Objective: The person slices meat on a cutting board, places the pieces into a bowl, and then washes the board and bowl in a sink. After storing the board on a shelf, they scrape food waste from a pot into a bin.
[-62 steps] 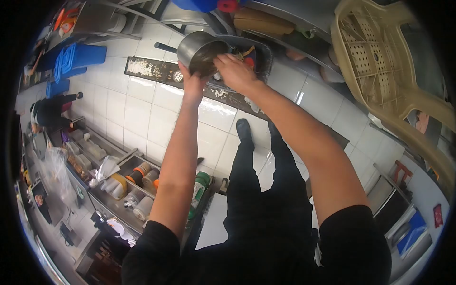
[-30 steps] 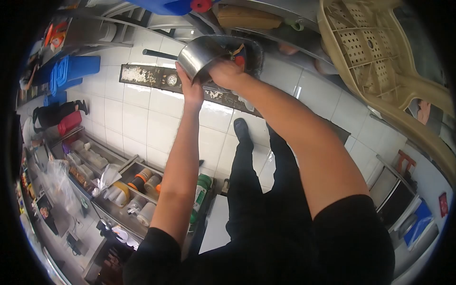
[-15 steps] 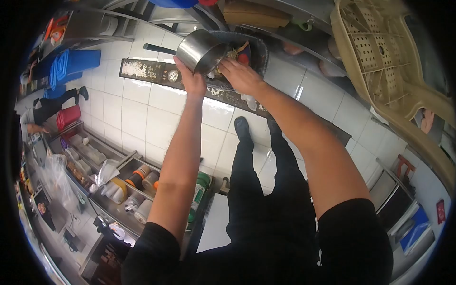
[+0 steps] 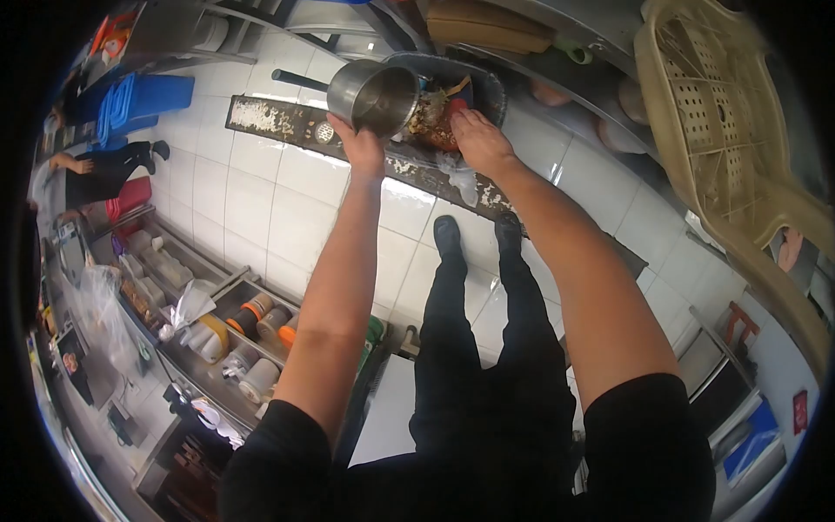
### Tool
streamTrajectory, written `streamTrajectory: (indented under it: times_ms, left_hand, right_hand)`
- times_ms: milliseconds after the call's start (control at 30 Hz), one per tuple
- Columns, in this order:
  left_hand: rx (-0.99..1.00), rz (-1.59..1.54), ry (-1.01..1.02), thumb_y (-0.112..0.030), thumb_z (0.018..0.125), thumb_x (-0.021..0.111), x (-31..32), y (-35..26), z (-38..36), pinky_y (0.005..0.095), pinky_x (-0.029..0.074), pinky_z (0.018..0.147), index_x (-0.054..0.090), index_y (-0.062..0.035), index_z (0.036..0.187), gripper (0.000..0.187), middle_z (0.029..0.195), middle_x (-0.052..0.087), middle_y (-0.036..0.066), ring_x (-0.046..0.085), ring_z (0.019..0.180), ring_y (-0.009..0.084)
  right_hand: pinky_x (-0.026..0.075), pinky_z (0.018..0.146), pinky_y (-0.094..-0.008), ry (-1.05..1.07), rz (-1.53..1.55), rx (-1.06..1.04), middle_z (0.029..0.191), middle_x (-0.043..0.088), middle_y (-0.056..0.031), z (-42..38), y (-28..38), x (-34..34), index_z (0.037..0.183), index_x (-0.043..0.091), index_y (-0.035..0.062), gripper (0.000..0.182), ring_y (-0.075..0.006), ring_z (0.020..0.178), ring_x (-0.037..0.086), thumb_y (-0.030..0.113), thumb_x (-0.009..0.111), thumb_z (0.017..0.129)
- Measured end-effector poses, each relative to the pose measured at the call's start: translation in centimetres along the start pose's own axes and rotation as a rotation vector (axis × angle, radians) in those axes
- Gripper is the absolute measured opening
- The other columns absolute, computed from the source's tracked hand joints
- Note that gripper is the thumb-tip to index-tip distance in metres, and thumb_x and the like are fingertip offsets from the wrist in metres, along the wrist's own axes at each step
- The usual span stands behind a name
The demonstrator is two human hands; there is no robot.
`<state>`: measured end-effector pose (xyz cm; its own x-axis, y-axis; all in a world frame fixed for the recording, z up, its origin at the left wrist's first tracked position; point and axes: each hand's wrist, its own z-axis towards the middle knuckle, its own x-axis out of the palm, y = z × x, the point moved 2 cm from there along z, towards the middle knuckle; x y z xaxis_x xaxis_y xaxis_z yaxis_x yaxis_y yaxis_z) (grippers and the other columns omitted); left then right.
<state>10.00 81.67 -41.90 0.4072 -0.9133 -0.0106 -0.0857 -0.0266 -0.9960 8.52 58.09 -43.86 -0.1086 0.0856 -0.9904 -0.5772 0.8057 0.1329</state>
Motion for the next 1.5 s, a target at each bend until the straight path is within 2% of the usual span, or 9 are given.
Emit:
streamTrajectory:
  times_ms: [133, 333, 667, 800, 933, 1000, 1133, 1333, 1500]
  left_hand:
    - [-0.443, -0.392, -0.012, 0.002, 0.093, 0.038, 0.8, -3.3, -2.4, 0.0528, 0.051, 0.109, 0.020, 0.0130, 0.154, 0.064, 0.153, 0.039, 0.028, 0.046, 0.141, 0.0439]
    - [-0.644, -0.823, -0.077, 0.001, 0.095, 0.038, -1.3, 0.0, -3.3, 0.0595, 0.056, 0.103, 0.032, 0.0133, 0.144, 0.051, 0.143, 0.049, 0.031, 0.057, 0.128, 0.0466]
    - [-0.818, -0.920, -0.055, 0.001, 0.099, 0.033, -1.5, -0.6, -4.1, 0.0560, 0.055, 0.107, 0.033, 0.0099, 0.147, 0.050, 0.146, 0.047, 0.031, 0.055, 0.132, 0.0456]
    - [-0.847, -0.813, -0.103, 0.004, 0.100, 0.032, -0.8, -3.5, -5.2, 0.0546, 0.056, 0.106, 0.035, 0.0047, 0.150, 0.051, 0.149, 0.047, 0.027, 0.056, 0.132, 0.0433]
    - [-0.760, -0.706, 0.111, -0.002, 0.105, 0.041, -2.2, -2.1, -8.6, 0.0552, 0.051, 0.111, 0.041, 0.0023, 0.149, 0.045, 0.149, 0.049, 0.022, 0.053, 0.136, 0.0377]
    - [-0.893, -0.669, 0.120, -0.005, 0.101, 0.055, -3.9, -2.8, -10.9, 0.0564, 0.048, 0.114, 0.043, 0.0033, 0.148, 0.049, 0.148, 0.052, 0.019, 0.052, 0.137, 0.0369]
    - [-1.001, -0.624, 0.344, -0.005, 0.096, 0.062, -6.8, -1.3, -15.4, 0.0559, 0.042, 0.117, 0.040, -0.0060, 0.153, 0.061, 0.152, 0.050, 0.016, 0.050, 0.140, 0.0343]
    - [-1.181, -0.245, 0.379, 0.001, 0.090, 0.044, -6.6, -2.8, -23.0, 0.0638, 0.048, 0.111, 0.039, -0.0072, 0.153, 0.064, 0.152, 0.047, 0.022, 0.047, 0.140, 0.0447]
    - [-1.221, -0.103, 0.504, 0.009, 0.086, 0.040, 2.9, -6.1, -32.1, 0.0642, 0.047, 0.111, 0.039, -0.0084, 0.154, 0.070, 0.153, 0.045, 0.022, 0.048, 0.140, 0.0441]
  right_hand:
    - [0.040, 0.117, -0.0414, -0.136, 0.191, -0.002, 0.141, 0.058, -0.0147, 1.2, 1.8, -1.3, 0.135, 0.060, -0.0006, 0.044, -0.0296, 0.137, 0.050, 0.009, 0.052, 0.093]
    - [0.049, 0.097, -0.0442, -0.128, 0.156, 0.227, 0.113, 0.064, -0.0075, 2.2, 1.3, -3.2, 0.094, 0.074, 0.0063, 0.014, -0.0287, 0.112, 0.058, 0.012, 0.062, 0.089]
    - [0.044, 0.111, -0.0441, -0.060, 0.290, 0.359, 0.149, 0.052, -0.0134, 1.4, 0.6, -4.5, 0.128, 0.069, 0.0090, 0.041, -0.0350, 0.132, 0.051, 0.006, 0.064, 0.087]
    - [0.046, 0.110, -0.0464, -0.155, 0.341, 0.407, 0.149, 0.051, -0.0161, -2.6, 0.4, -8.1, 0.126, 0.068, 0.0040, 0.039, -0.0377, 0.131, 0.052, 0.006, 0.063, 0.088]
    - [0.042, 0.117, -0.0466, -0.157, 0.338, 0.585, 0.153, 0.046, -0.0233, -13.1, 2.1, -7.2, 0.128, 0.067, 0.0011, 0.039, -0.0400, 0.140, 0.045, 0.008, 0.061, 0.089]
    - [0.041, 0.117, -0.0473, 0.112, 0.323, 0.751, 0.155, 0.044, -0.0227, -19.6, 3.7, -8.4, 0.127, 0.066, 0.0033, 0.038, -0.0394, 0.142, 0.044, 0.010, 0.059, 0.091]
    - [0.043, 0.114, -0.0456, 0.109, 0.335, 1.063, 0.150, 0.048, -0.0195, -35.9, 5.6, -11.4, 0.124, 0.069, 0.0069, 0.039, -0.0398, 0.136, 0.047, 0.015, 0.063, 0.087]
    - [0.043, 0.114, -0.0464, -0.142, 0.288, 1.683, 0.145, 0.053, -0.0225, -61.1, 10.1, -13.4, 0.119, 0.072, 0.0070, 0.035, -0.0413, 0.136, 0.048, 0.013, 0.063, 0.085]
    - [0.047, 0.109, -0.0472, -0.353, 0.401, 2.047, 0.139, 0.056, -0.0206, -76.1, 15.9, -16.3, 0.115, 0.072, 0.0078, 0.032, -0.0413, 0.127, 0.053, 0.015, 0.062, 0.086]
